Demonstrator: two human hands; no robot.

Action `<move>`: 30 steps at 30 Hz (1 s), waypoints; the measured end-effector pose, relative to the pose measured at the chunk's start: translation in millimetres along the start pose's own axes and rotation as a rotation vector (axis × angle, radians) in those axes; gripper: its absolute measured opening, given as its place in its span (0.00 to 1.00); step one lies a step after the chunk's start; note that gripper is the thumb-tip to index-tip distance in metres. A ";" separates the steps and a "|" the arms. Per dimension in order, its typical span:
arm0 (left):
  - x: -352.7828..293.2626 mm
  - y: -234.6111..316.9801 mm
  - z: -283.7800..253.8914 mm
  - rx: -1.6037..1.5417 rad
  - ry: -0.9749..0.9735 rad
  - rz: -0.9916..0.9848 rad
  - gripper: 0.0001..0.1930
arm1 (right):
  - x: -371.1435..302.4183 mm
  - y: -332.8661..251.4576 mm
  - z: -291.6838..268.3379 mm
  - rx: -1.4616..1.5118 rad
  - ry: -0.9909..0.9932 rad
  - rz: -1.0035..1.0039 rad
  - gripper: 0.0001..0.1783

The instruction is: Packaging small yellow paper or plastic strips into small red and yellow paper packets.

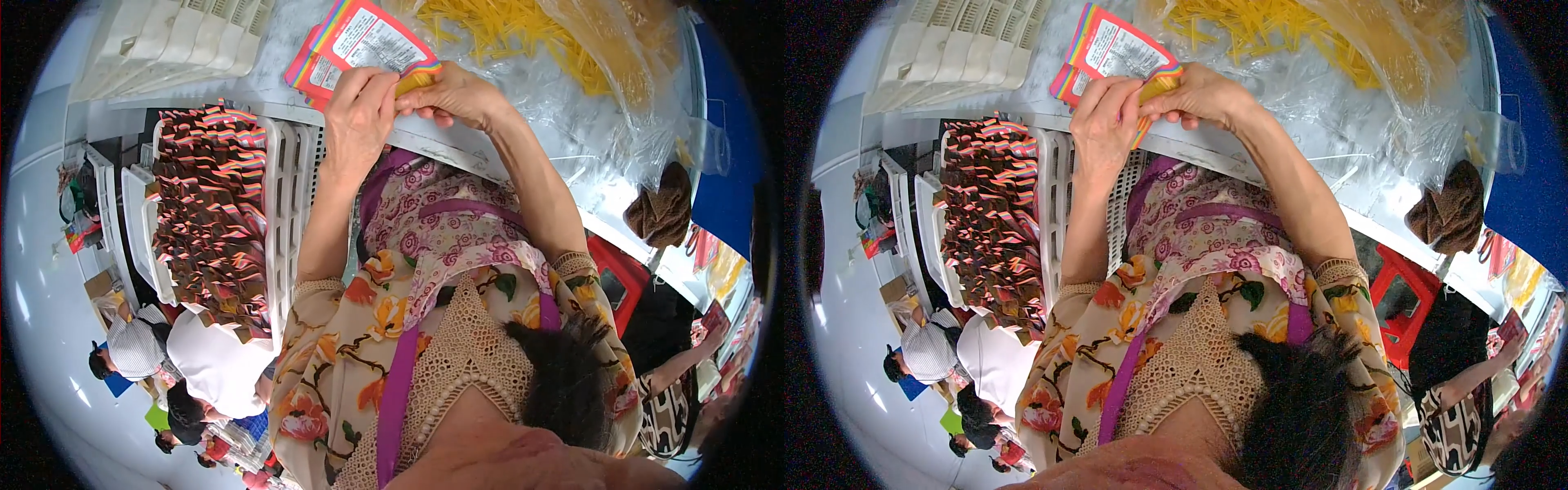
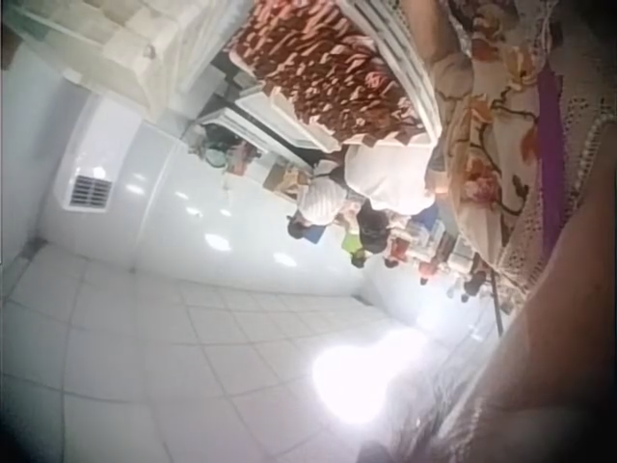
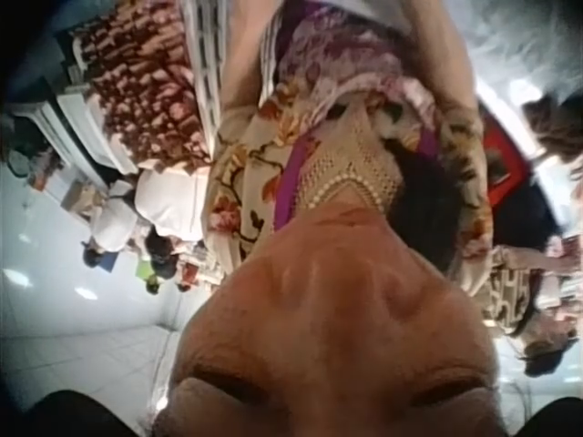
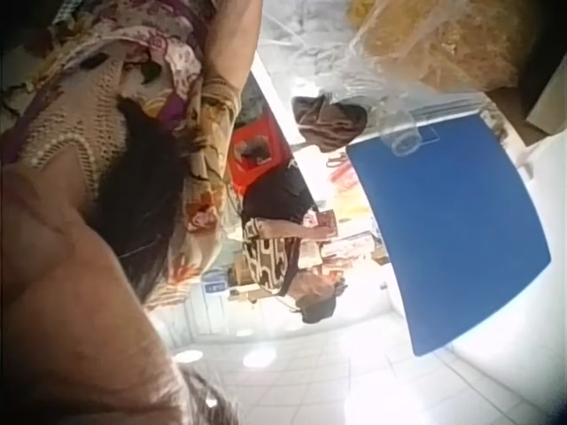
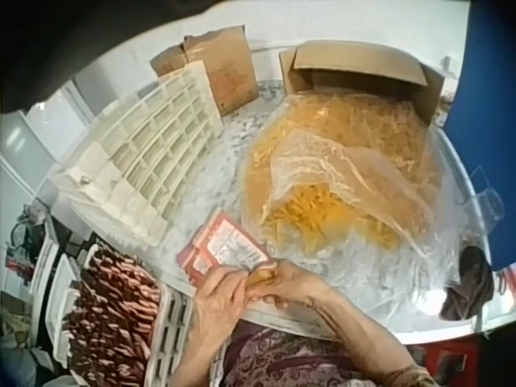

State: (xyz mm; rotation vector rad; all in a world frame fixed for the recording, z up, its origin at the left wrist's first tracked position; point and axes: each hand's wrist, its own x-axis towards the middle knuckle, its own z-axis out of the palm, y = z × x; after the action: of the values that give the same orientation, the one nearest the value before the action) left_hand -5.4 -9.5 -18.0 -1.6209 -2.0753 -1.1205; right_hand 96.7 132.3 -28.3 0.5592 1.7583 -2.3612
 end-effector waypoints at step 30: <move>21.3 44.2 -1.5 -0.049 -0.075 -0.199 0.03 | 12.8 -4.9 33.0 -0.318 0.782 -0.622 0.35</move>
State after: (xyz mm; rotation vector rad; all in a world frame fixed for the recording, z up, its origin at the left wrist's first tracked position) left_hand 27.6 7.3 14.2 -1.5264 -2.3172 -1.1988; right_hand 76.5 103.9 -20.6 1.1224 2.9464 -2.2614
